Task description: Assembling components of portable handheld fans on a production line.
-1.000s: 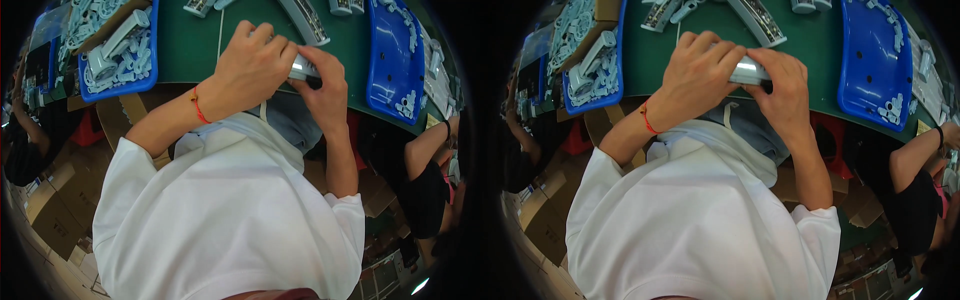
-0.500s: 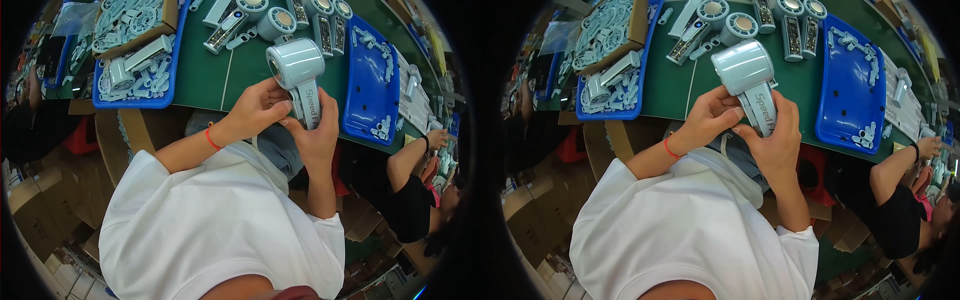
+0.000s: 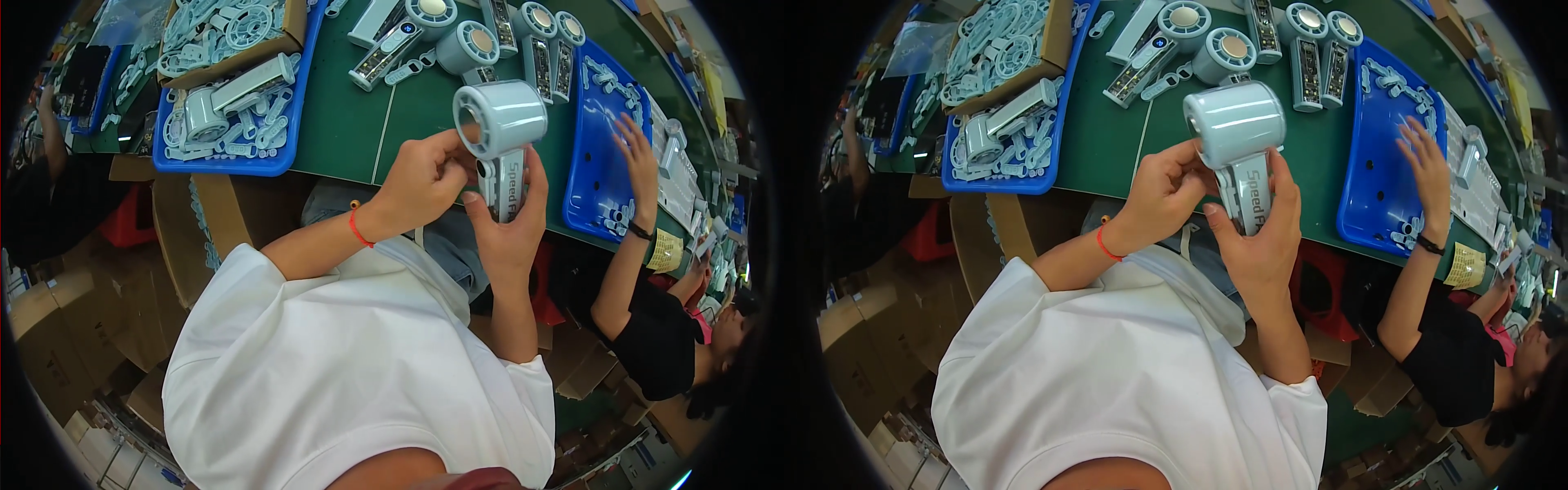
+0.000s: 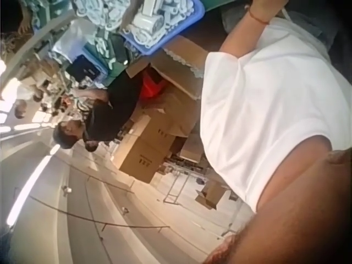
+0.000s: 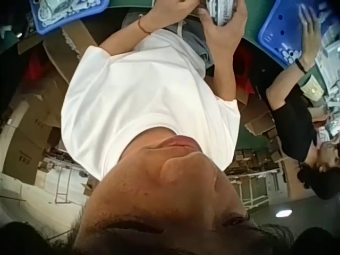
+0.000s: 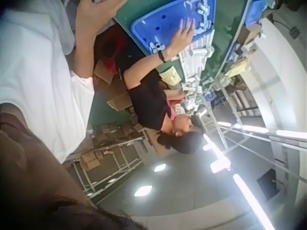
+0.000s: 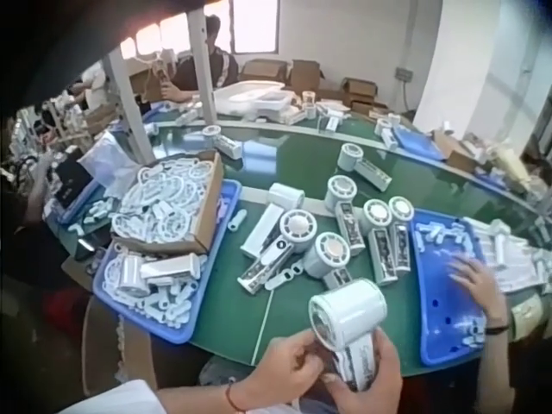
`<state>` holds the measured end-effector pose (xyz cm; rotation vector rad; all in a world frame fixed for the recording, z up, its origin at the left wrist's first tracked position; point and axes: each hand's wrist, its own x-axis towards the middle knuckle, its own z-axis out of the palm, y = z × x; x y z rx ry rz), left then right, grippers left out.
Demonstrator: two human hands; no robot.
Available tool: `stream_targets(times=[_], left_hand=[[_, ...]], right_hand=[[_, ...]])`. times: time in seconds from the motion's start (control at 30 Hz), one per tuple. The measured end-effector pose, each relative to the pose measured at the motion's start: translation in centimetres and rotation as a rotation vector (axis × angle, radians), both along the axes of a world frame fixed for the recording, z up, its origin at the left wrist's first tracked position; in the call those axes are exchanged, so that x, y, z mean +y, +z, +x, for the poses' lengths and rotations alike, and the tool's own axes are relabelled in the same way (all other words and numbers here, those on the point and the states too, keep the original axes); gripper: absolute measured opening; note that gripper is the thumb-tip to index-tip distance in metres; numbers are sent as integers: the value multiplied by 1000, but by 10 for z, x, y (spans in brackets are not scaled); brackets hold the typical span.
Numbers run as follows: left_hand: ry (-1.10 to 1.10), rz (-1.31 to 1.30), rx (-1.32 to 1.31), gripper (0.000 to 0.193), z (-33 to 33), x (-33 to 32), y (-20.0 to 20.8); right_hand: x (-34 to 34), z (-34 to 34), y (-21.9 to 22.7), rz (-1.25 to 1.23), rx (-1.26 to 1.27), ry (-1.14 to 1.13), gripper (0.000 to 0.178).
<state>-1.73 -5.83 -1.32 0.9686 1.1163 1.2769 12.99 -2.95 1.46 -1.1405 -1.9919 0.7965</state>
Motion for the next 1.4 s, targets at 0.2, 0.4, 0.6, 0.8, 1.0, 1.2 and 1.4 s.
stream_targets(times=[0.2, 0.4, 0.6, 0.8, 1.0, 1.2, 1.4], left_hand=[[-101, 128, -89, 85, 5, -4, -4], [-227, -3, -92, 89, 0, 1, -1], [-179, 69, 239, 80, -3, 3, 5], [-92, 63, 282, 75, 3, 4, 8], [-28, 103, 359, 69, 7, 4, 9], [95, 55, 274, 70, 15, 2, 18], [147, 119, 440, 67, 17, 5, 12]], right_hand=[[6, 5, -6, -602, 568, 259, 55], [20, 1, 3, -394, 338, 174, 46], [27, -1, 9, -349, 30, 101, 40], [30, -2, 9, -358, 222, 77, 28], [32, -10, -11, -4, -36, -42, 45], [36, -21, -21, 54, 194, -108, 45], [36, -16, -18, -6, 144, -55, 61]])
